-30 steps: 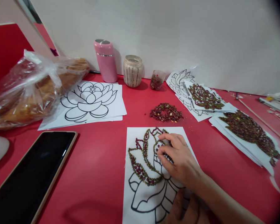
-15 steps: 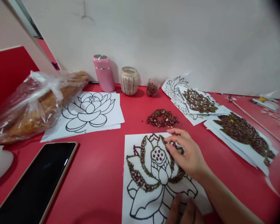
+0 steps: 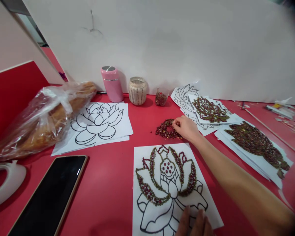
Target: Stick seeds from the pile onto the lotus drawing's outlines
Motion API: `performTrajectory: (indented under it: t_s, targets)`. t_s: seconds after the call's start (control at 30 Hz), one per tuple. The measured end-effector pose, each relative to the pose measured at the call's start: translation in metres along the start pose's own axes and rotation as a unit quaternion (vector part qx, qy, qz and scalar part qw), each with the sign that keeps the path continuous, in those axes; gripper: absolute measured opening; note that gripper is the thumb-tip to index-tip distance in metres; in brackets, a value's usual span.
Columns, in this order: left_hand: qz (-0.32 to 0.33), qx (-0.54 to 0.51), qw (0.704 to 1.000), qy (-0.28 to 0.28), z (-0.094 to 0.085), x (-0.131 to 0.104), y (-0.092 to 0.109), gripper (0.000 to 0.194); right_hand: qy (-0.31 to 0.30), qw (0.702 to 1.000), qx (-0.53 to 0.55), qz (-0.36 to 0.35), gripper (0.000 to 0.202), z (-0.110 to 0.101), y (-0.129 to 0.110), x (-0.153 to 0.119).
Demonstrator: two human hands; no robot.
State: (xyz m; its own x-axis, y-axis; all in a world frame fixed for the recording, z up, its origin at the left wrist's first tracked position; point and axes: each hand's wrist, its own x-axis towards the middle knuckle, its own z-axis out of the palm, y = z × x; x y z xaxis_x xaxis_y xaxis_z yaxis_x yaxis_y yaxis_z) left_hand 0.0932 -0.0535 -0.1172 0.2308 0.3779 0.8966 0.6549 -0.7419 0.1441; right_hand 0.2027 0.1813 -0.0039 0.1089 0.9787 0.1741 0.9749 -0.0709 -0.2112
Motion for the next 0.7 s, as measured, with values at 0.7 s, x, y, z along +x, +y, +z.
performTrajectory:
  t_s: [0.7]
  targets:
    - [0.095, -0.106, 0.974, -0.176, -0.047, 0.053, -0.045, 0.017, 0.052, 0.985, 0.149, -0.071, 0.014, -0.028, -0.023, -0.062]
